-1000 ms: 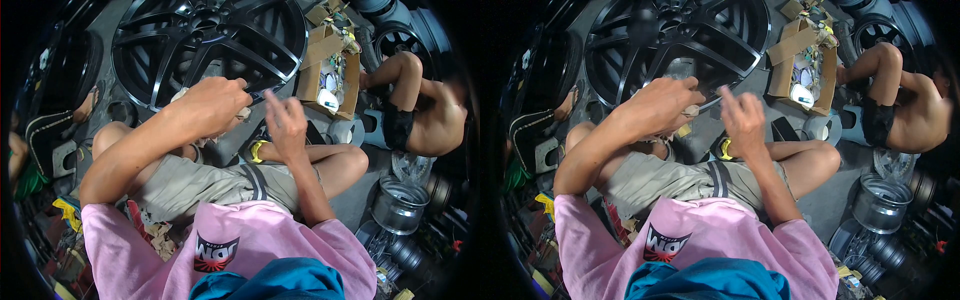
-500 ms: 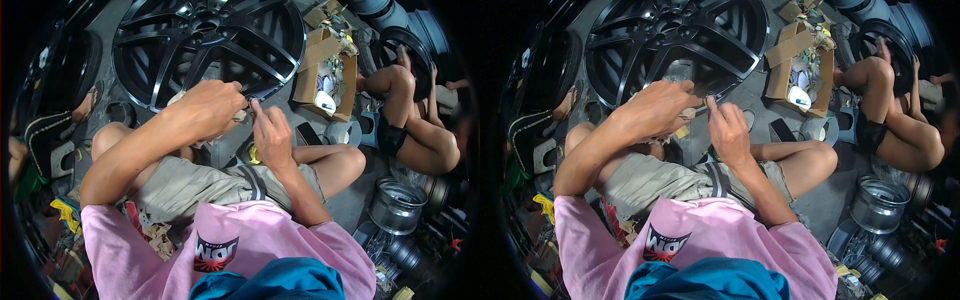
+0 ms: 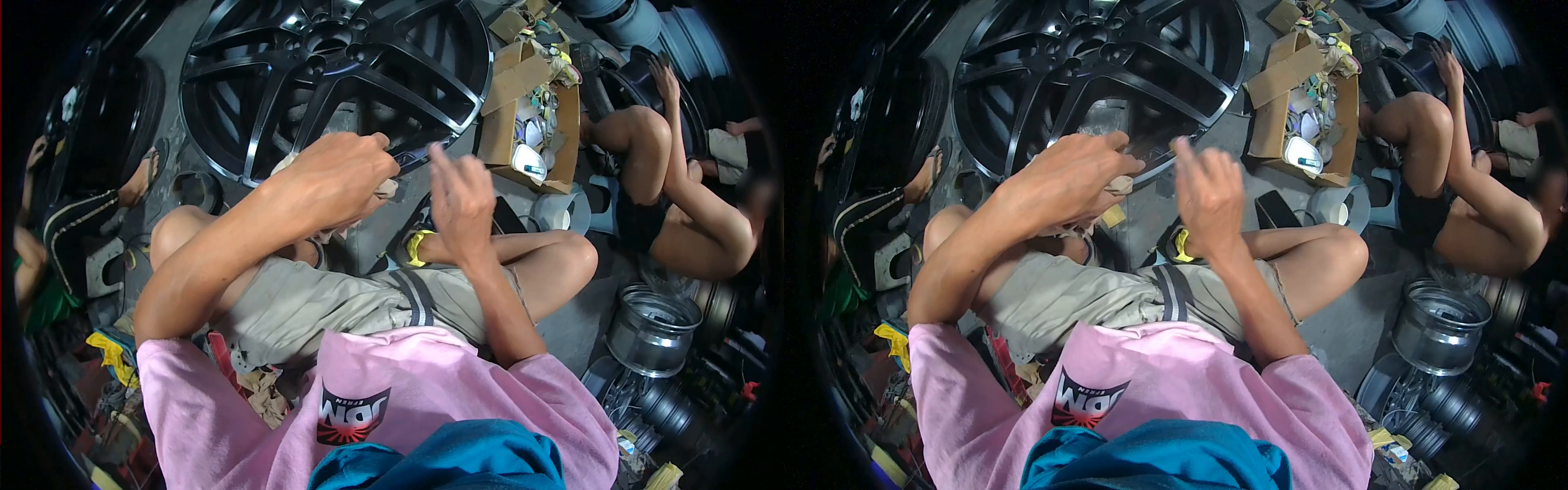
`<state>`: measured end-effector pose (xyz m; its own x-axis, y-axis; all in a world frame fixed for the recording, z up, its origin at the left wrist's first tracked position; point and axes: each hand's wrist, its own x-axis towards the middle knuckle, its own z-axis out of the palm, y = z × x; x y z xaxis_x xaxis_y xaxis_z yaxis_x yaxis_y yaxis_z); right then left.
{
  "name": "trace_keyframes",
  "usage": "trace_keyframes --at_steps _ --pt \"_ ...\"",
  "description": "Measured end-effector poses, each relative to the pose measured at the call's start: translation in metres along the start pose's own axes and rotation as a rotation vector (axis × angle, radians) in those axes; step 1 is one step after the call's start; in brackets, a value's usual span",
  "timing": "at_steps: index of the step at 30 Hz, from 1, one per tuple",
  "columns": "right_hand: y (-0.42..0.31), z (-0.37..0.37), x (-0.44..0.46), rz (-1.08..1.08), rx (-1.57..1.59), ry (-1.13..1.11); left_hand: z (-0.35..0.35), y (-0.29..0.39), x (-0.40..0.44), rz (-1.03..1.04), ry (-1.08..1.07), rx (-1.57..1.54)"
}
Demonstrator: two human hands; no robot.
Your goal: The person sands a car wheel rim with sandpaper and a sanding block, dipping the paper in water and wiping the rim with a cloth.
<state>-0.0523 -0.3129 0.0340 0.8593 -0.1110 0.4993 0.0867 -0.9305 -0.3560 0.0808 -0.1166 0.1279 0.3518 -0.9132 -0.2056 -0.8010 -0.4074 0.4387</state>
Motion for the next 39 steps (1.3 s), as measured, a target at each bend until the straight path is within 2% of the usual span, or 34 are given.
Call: trace_keyframes --at_steps 3,5,11,13,17,19,21,23,27,30,31,34,35,37,38,39 --pt "-0.002 -0.001 -0.001 -0.021 0.028 -0.019 -0.003 -0.001 0.001 0.010 0.010 -0.005" --pt "0.017 -0.003 0.007 0.040 -0.103 0.026 0.000 0.000 0.000 0.006 -0.014 -0.004" --pt "0.004 -0.004 0.002 -0.012 -0.039 0.006 0.000 -0.002 0.000 0.007 0.011 -0.031" --pt "0.018 -0.003 0.007 0.048 -0.120 0.044 0.003 -0.001 0.002 -0.006 0.005 0.010" --pt "-0.003 -0.002 -0.004 -0.012 -0.023 0.008 -0.002 -0.002 0.002 0.015 0.045 -0.027" --pt "0.005 -0.004 0.001 -0.035 -0.035 0.011 -0.004 -0.005 0.003 0.025 0.023 -0.036" --pt "0.018 -0.005 0.007 0.044 -0.117 0.041 -0.012 -0.006 0.001 -0.009 -0.032 -0.046" --pt "0.013 -0.002 0.006 0.002 -0.129 0.042 -0.030 -0.012 0.003 -0.035 -0.074 -0.046" --pt "-0.046 0.010 -0.017 -0.075 0.083 -0.056 -0.046 -0.032 -0.006 -0.291 0.089 -0.053" --pt "-0.079 0.023 -0.022 -0.084 0.240 -0.097 -0.065 -0.034 -0.005 -0.308 0.173 -0.032" --pt "-0.077 0.022 -0.020 -0.083 0.244 -0.093 -0.065 -0.041 -0.010 -0.225 0.315 -0.004" --pt "-0.046 0.007 -0.013 -0.087 0.091 -0.076 -0.086 -0.052 -0.019 -0.317 0.400 -0.038" --pt "-0.030 -0.001 -0.006 -0.095 0.050 -0.060 -0.086 -0.060 -0.025 -0.300 0.504 -0.013" --pt "-0.008 -0.016 0.007 -0.107 0.012 -0.053 -0.095 -0.068 -0.035 -0.421 0.559 -0.106" --pt "-0.002 -0.022 0.013 -0.185 -0.010 -0.137 -0.097 -0.081 -0.039 -0.341 0.621 -0.032" --pt "0.003 -0.027 0.021 -0.263 -0.032 -0.219 -0.102 -0.075 -0.038 -0.346 0.626 -0.034"
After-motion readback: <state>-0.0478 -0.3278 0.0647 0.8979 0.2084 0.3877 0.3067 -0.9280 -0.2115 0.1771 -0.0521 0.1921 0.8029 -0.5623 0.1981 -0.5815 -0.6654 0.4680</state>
